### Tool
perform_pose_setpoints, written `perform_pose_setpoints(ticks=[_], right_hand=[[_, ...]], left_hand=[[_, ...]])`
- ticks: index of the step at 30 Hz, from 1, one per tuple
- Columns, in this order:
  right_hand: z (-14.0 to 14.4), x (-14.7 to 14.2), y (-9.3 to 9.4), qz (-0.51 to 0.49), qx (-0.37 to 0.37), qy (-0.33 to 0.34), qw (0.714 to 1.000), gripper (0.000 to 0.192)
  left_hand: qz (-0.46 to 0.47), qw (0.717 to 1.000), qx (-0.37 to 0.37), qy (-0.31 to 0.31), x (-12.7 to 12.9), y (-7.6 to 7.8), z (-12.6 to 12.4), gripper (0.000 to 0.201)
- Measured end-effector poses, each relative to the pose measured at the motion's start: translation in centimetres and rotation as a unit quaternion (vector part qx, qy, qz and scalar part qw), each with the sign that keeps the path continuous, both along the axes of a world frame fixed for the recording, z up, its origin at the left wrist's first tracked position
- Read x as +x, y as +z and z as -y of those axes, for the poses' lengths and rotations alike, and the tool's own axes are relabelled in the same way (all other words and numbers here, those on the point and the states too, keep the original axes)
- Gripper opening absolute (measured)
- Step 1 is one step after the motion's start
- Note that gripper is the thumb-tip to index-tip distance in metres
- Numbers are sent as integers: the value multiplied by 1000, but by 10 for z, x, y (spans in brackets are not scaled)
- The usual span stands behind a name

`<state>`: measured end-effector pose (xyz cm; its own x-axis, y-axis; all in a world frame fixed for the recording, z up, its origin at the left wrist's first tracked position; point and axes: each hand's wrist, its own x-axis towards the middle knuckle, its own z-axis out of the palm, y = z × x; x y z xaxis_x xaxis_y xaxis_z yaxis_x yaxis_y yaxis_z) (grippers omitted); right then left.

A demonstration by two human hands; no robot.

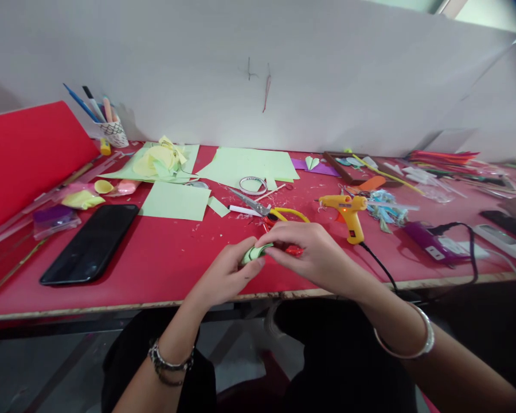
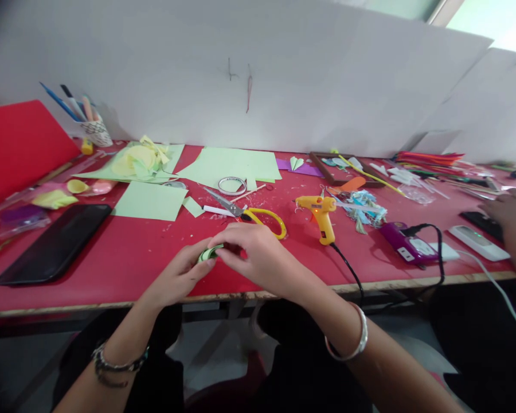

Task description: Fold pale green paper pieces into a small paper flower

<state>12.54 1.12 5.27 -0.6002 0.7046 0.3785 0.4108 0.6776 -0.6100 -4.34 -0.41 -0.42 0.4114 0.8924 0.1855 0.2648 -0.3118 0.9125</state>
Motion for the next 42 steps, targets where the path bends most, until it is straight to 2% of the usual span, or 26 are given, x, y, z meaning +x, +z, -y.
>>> perform_pose_setpoints(ticks=[4, 8, 12, 16, 18, 23, 27, 29, 33, 36, 42], right_hand=[[2, -4, 4, -56, -90, 19, 994, 17], [6, -8, -1, -134, -178, 3, 975, 18], [10, -14, -10, -205, -219, -23, 954, 13], [11, -18, -15, -244, -254, -28, 935, 9], [10, -18, -15, -240, -245, -32, 939, 8], [6, -11, -11, -169, -177, -24, 969, 10], [7, -10, -12, -167, -145, -32, 975, 21], [9, -11, -14, -177, -100, -41, 978, 29], [9, -13, -18, -173, 22, -48, 984, 21], [7, -12, -18, -177, 21, -46, 983, 17], [5, -9, -19, -158, 3, -45, 986, 15]], left_hand=[[51, 997, -54, 1, 0, 2, 2, 26], [118, 986, -118, -11, 1, 0, 2, 24], [162, 979, -114, -38, 3, -7, -2, 22], [156, 982, -104, -26, 5, -8, -2, 26], [143, 983, -110, -27, 5, -7, -2, 27], [120, 983, -123, -62, 4, -3, -1, 30], [114, 986, -108, -52, 7, -1, 0, 33], [130, 984, -111, -53, 8, -1, 1, 34], [165, 975, -122, -81, 7, -1, -1, 33], [161, 977, -110, -88, 4, 0, -1, 23], [63, 994, -62, -70, 3, 4, 4, 9]])
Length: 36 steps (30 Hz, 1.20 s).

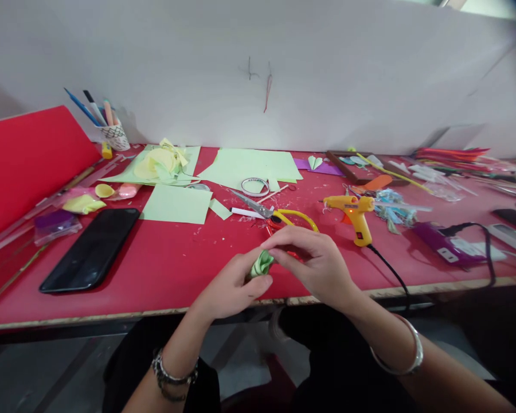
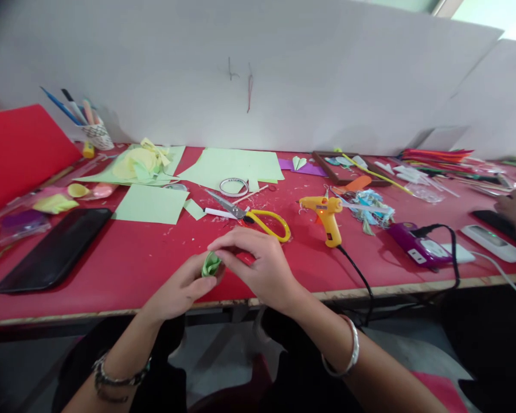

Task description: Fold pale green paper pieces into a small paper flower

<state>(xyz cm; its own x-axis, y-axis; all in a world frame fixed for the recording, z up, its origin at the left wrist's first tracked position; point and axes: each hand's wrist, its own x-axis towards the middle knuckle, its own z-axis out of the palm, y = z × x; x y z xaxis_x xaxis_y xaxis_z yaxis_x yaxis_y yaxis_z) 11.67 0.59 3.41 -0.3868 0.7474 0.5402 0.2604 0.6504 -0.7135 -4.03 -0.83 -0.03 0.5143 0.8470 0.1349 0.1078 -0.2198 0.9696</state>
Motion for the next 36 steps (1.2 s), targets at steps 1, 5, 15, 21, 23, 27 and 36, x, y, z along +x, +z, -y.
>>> perform_pose_setpoints(ticks=[1, 5, 15, 21, 23, 27, 36], right_hand=[[0, 1, -1, 8, 8, 3, 1000, 15], [-1, 6, -9, 30, 77, 15, 996, 17], [-2, 22, -21, 77, 176, 3, 981, 24], [2, 31, -22, 49, 152, -26, 987, 20], [1, 31, -23, 41, 119, -45, 991, 19], [-4, 27, -27, 22, 56, -59, 996, 18], [-10, 24, -32, 18, -8, -49, 999, 11]], left_hand=[[-21, 1000, 6, -2, 0, 0, 0, 7], [-104, 994, 38, 25, 4, -2, -5, 10], [-100, 993, -2, -63, 13, 16, -21, 12], [-84, 961, -90, -248, 15, 20, -37, 17], [-90, 970, -82, -210, 18, 18, -37, 16], [-97, 988, -68, -101, 18, 13, -30, 19], [-192, 981, -21, -24, 5, 13, -16, 21]])
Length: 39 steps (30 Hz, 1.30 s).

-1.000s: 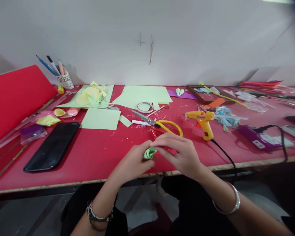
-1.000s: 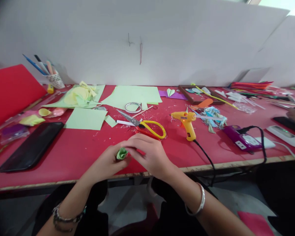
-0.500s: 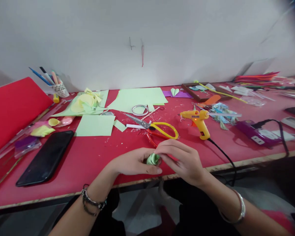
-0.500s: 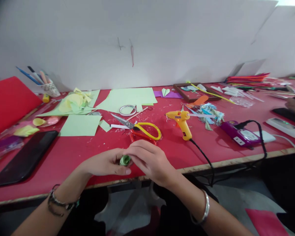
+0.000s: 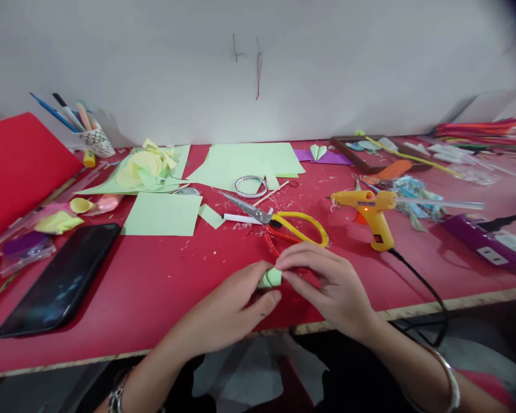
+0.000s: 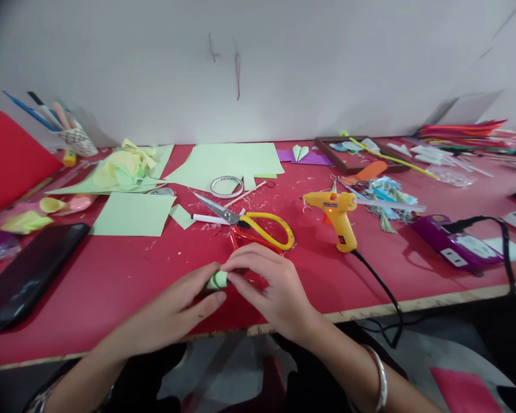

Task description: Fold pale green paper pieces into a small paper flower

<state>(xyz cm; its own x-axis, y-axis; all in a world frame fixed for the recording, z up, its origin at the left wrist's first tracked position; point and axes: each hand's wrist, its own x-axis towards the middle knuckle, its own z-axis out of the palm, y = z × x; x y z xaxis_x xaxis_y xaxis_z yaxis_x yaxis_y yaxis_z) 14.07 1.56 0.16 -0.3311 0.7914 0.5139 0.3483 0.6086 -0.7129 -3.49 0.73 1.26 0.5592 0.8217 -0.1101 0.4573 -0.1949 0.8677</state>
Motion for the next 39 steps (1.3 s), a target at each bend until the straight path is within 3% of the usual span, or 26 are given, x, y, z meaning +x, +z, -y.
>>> perform_pose_setpoints(ticks=[6, 17, 29, 35, 39], right_hand=[[1, 3, 4, 7, 11, 19, 1000, 11], [-2, 13, -4, 39, 26, 96, 994, 10], [-8, 19, -5, 1, -165, 153, 974, 6], [-5, 14, -8, -56, -207, 94, 972, 5], [-3, 10, -10, -122, -226, 92, 962, 10]], left_hand=[[14, 999, -30, 9, -7, 1, 3, 33], [-61, 996, 5, -58, -4, 1, -3, 32], [-127, 984, 100, -74, 5, -4, 0, 24], [-117, 985, 117, -50, 6, -3, -2, 23], [-90, 990, 98, -40, 7, -4, -3, 18]])
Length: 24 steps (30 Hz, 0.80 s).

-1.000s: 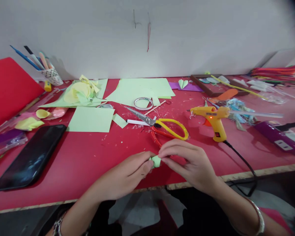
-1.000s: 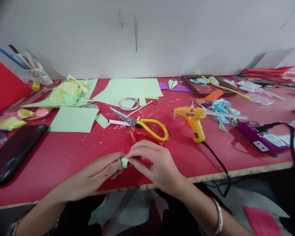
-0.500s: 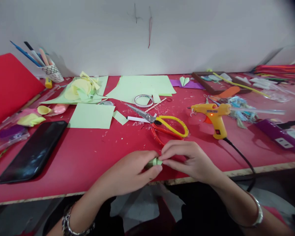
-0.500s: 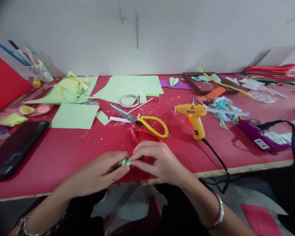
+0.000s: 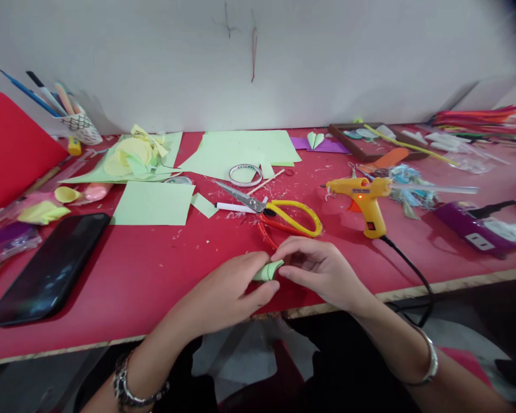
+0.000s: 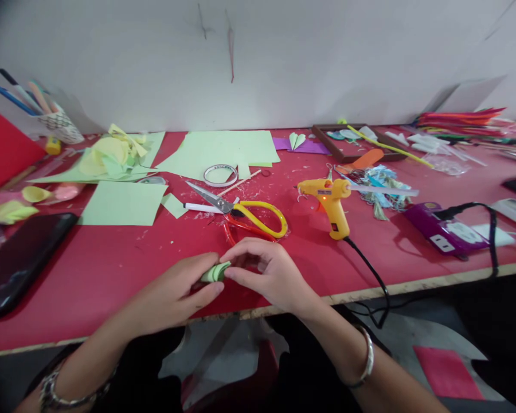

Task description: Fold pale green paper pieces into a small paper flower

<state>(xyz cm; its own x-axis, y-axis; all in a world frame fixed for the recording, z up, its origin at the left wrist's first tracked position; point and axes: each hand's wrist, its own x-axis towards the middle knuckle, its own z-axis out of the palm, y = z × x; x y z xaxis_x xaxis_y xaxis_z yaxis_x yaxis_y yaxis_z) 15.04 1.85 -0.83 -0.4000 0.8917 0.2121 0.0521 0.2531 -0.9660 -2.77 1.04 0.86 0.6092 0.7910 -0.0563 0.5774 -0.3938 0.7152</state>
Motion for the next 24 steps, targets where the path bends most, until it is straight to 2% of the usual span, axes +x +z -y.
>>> perform_pose_setpoints(ticks=[9, 14, 17, 21, 24], right_hand=[[3, -8, -2, -29, 12, -56, 998, 6], [5, -10, -5, -57, -6, -70, 996, 4], [5, -11, -6, -71, -25, -76, 994, 3], [5, -12, -7, -81, -29, -80, 993, 3], [5, -12, -10, -87, -29, -99, 991, 4]], left_hand=[[41, 998, -47, -14, 0, 1, -3, 23], [105, 988, -107, -25, -1, 3, -3, 27], [111, 984, -133, -41, -1, 1, -3, 31], [105, 987, -120, -34, -2, 0, -2, 29], [93, 994, -64, -6, -2, 1, -3, 22]])
